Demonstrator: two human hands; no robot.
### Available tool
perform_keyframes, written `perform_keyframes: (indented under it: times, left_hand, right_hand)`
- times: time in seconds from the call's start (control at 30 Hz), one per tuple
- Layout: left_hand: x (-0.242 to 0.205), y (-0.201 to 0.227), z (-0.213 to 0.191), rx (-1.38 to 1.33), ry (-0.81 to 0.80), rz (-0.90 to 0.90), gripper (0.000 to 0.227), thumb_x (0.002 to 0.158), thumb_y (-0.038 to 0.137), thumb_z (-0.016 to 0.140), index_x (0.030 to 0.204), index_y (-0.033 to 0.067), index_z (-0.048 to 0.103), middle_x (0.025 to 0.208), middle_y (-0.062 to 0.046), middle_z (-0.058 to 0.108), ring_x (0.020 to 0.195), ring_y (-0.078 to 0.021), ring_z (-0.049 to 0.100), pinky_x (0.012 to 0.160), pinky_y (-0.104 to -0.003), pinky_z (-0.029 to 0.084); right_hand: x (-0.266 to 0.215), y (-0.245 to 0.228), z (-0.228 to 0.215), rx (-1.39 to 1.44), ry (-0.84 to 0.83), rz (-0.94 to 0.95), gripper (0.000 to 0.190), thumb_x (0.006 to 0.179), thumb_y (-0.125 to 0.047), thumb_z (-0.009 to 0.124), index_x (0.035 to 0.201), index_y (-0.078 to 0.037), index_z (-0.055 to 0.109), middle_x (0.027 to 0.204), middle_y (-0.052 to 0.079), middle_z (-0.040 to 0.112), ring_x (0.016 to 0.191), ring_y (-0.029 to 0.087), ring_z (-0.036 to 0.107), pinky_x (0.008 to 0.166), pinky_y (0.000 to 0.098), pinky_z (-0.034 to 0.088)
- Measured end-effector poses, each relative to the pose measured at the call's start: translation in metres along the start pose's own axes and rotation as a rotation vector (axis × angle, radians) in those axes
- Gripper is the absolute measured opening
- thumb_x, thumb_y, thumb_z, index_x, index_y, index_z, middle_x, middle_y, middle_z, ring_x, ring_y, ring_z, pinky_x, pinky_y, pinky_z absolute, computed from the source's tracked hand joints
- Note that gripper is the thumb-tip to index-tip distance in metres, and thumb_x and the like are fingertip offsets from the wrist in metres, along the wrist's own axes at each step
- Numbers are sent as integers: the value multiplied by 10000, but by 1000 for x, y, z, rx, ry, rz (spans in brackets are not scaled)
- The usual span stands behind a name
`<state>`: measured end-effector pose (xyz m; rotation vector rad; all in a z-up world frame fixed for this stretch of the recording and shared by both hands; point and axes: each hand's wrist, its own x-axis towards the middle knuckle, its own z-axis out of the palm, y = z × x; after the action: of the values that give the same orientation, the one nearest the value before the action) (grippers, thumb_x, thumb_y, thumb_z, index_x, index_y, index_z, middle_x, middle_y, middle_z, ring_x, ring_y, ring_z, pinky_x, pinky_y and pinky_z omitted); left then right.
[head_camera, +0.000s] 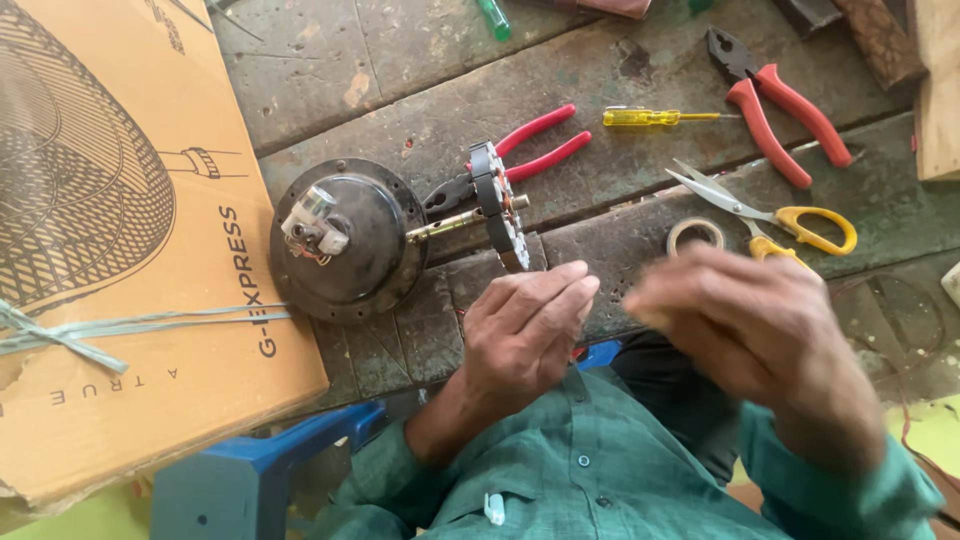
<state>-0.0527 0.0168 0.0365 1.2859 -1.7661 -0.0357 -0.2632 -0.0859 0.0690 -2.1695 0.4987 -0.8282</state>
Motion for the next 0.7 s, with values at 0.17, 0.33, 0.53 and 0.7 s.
perform_keyframes:
  times: [0.17,0.33,0.53,0.7]
  left_hand:
    - [-1,4,-14,-234,-16,-109,208,934,50,796,1127,52,719,1122,-83,727,1023,-215,712,886,-324,597]
    - [-11,-11,-30,-534,23,-400,113,984,43,748,1085,42,698,1088,-76,715,982,-141,704,847,-265,599]
    - [-19,-39,-31,-751,189,-613,59,1044,11,683,1103,2,678,1075,-55,668,901,-86,608,795,-226,513]
    - [-22,-46,-28,-776,230,-701,50,1036,23,677,1081,2,673,1020,-37,649,821,-66,592,701,-199,477]
  right_hand:
    - [43,19,36,227,-56,-169,150,944,-23,667,1093,-22,651,1073,146,749,832,196,766,680,307,620]
    - [57,26,53,-32,31,-212,151,913,-23,727,1045,-8,654,799,124,705,671,277,706,603,375,544]
    - [58,29,67,-74,165,-217,146,959,19,711,1077,-11,630,860,137,703,714,288,705,639,372,540]
    - [60,27,72,-87,180,-210,132,991,-22,723,1081,-6,628,904,151,716,707,288,699,622,369,527]
